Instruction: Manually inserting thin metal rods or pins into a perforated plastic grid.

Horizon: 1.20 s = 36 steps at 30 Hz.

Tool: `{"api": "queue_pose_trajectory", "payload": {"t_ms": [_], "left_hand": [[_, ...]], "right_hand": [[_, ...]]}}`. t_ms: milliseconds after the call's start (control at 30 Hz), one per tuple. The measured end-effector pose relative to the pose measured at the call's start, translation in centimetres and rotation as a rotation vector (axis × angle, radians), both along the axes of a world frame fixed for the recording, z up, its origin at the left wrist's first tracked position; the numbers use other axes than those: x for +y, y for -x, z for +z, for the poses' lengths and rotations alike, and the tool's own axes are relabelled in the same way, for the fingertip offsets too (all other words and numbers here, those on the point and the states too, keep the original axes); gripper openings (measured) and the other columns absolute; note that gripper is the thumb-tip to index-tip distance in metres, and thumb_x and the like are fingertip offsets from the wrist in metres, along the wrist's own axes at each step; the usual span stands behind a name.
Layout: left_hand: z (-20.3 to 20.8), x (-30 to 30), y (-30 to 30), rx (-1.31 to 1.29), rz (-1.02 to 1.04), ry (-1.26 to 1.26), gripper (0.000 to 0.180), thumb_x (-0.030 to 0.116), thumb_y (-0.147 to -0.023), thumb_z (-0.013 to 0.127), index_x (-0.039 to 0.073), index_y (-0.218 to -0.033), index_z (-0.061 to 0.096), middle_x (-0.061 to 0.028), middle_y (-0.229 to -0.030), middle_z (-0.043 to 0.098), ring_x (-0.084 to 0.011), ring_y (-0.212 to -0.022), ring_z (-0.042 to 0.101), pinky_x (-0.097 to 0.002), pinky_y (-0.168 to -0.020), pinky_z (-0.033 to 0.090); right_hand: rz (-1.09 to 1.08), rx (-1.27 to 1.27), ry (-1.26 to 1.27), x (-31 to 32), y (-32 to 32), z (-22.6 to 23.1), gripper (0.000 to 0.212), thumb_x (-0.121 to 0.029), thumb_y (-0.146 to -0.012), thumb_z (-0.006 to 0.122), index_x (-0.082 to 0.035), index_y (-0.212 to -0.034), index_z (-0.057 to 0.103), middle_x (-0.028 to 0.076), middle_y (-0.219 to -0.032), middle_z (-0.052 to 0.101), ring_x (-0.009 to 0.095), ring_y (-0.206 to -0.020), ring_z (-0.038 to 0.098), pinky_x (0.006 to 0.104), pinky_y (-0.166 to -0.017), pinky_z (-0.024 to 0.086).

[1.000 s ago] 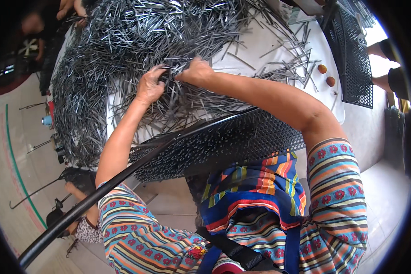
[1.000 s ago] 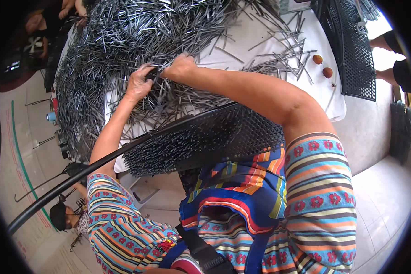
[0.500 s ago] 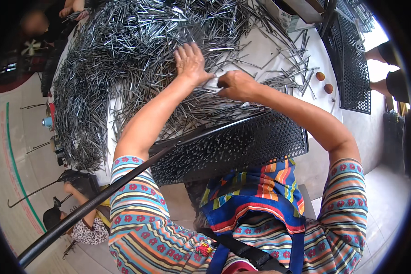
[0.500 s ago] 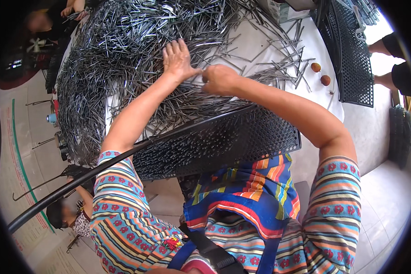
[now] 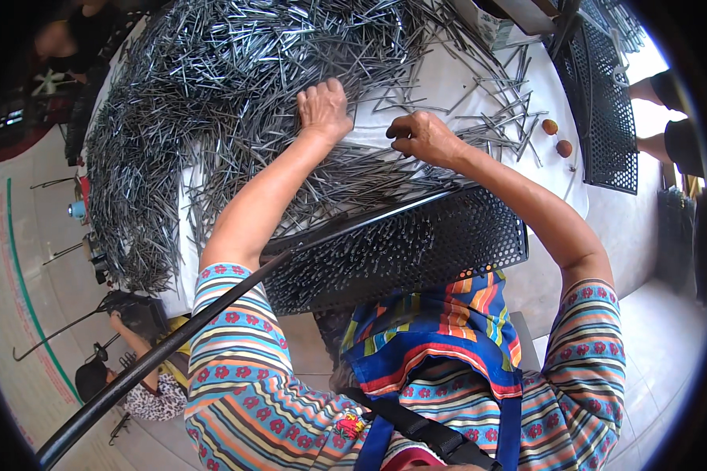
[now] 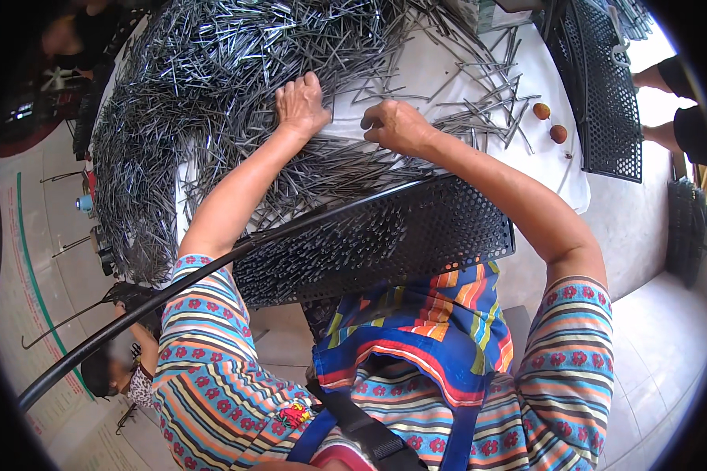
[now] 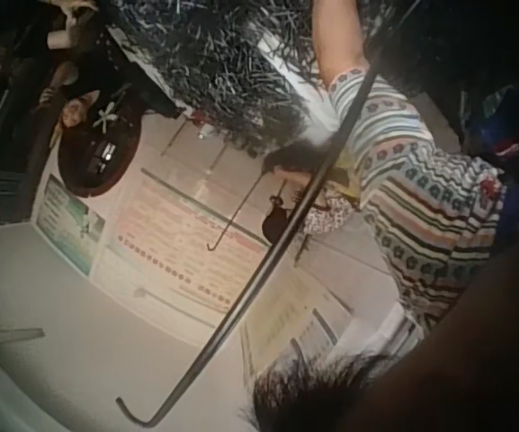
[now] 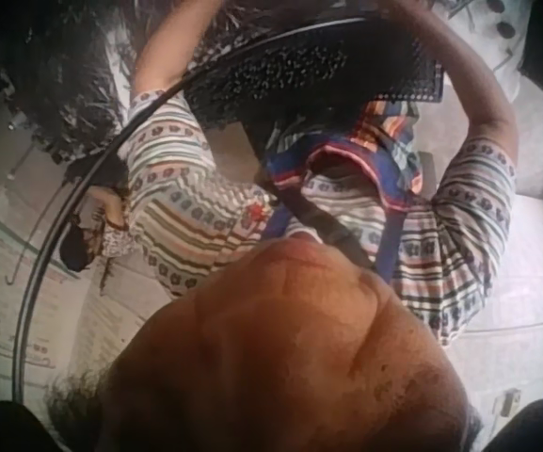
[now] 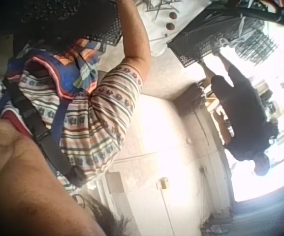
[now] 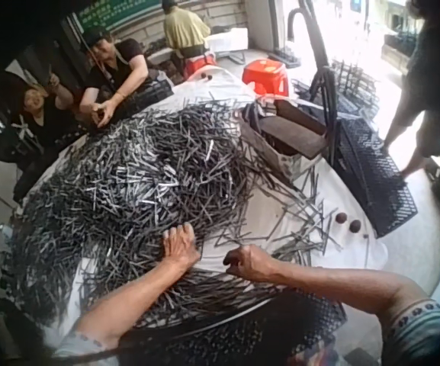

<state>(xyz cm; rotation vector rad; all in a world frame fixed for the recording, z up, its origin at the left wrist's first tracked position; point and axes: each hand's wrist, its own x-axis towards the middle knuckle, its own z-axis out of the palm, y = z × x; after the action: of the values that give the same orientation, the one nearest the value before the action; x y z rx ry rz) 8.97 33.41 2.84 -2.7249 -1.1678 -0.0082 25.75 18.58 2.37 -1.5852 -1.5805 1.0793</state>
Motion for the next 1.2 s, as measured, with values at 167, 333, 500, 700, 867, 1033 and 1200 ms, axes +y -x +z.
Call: {"api": "queue_pose_trajectory", "payload": {"t_ms": [167, 333, 500, 700, 867, 1033, 1200], "left_hand": [[1.8, -0.5, 1.3, -0.148, 0.042, 0.242, 0.026, 0.016, -0.066, 0.063, 0.004, -0.089, 0.062, -0.0202, -0.079, 0.067, -0.0402, -0.077, 0.066, -0.0465, -0.072, 0.053], [5.3, 0.1, 4.2, -1.005, 0.262, 0.612, 0.022, 0.005, -0.064, 0.071, 0.005, -0.086, 0.066, -0.0022, -0.077, 0.067, -0.0128, -0.068, 0.061, -0.0283, -0.067, 0.049], [9.3, -0.4, 2.8, -1.806, 0.339, 0.935, 0.030, -0.007, -0.072, 0.068, 0.002, -0.099, 0.060, -0.0062, -0.091, 0.064, -0.0173, -0.071, 0.062, -0.0320, -0.069, 0.052], [11.2, -2.3, 1.9, -2.002, 0.545, 0.997, 0.032, -0.007, -0.068, 0.073, 0.001, -0.095, 0.058, -0.0077, -0.089, 0.062, -0.0205, -0.080, 0.062, -0.0347, -0.068, 0.053], [12.5, -1.3, 2.8, -2.134, 0.656, 0.859, 0.019, -0.006, -0.067, 0.067, -0.005, -0.080, 0.053, -0.0123, -0.073, 0.060, -0.0245, -0.057, 0.061, -0.0359, -0.053, 0.054], [13.6, -2.2, 2.2, -2.210, 0.320, 0.823, 0.023, -0.012, -0.070, 0.062, -0.005, -0.092, 0.055, -0.0121, -0.082, 0.062, -0.0232, -0.062, 0.063, -0.0380, -0.057, 0.056], [14.1, -5.1, 0.2, -2.129, 0.175, 0.847, 0.039, -0.005, -0.068, 0.077, 0.001, -0.102, 0.060, -0.0044, -0.094, 0.063, -0.0161, -0.081, 0.061, -0.0313, -0.075, 0.052]], "right_hand": [[-0.101, 0.067, 0.024, -0.7, -1.2, 0.3, 0.024, -0.018, -0.077, 0.065, -0.001, -0.093, 0.069, 0.016, -0.081, 0.070, 0.027, -0.070, 0.068, 0.0372, -0.070, 0.053], [-0.186, -0.086, -0.177, 0.6, 1.8, 4.5, 0.045, -0.032, -0.079, 0.068, 0.000, -0.111, 0.064, 0.017, -0.097, 0.068, 0.032, -0.089, 0.066, 0.0390, -0.079, 0.052], [-0.221, -0.450, -0.382, 2.7, 7.4, 10.2, 0.088, -0.041, -0.069, 0.076, 0.002, -0.136, 0.040, 0.023, -0.128, 0.051, 0.035, -0.119, 0.050, 0.0500, -0.100, 0.037], [-0.154, -0.560, -0.361, 4.8, 11.0, 9.6, 0.049, -0.009, -0.078, 0.053, 0.007, -0.124, 0.045, 0.019, -0.108, 0.062, 0.036, -0.102, 0.061, 0.0531, -0.096, 0.037], [-0.203, -0.134, -0.524, 4.9, 10.5, 8.2, 0.045, -0.021, -0.082, 0.059, 0.001, -0.121, 0.054, 0.017, -0.105, 0.065, 0.029, -0.093, 0.064, 0.0403, -0.087, 0.046], [-0.589, 1.218, 0.225, 6.3, 9.6, 8.2, 0.048, -0.052, -0.090, 0.053, -0.006, -0.100, 0.059, 0.005, -0.088, 0.067, 0.018, -0.070, 0.064, 0.0299, -0.063, 0.047], [-0.763, 1.443, -0.065, 10.5, 12.5, 8.9, 0.033, -0.034, -0.089, 0.059, -0.001, -0.092, 0.064, 0.010, -0.085, 0.064, 0.019, -0.073, 0.060, 0.0344, -0.068, 0.050]]}}
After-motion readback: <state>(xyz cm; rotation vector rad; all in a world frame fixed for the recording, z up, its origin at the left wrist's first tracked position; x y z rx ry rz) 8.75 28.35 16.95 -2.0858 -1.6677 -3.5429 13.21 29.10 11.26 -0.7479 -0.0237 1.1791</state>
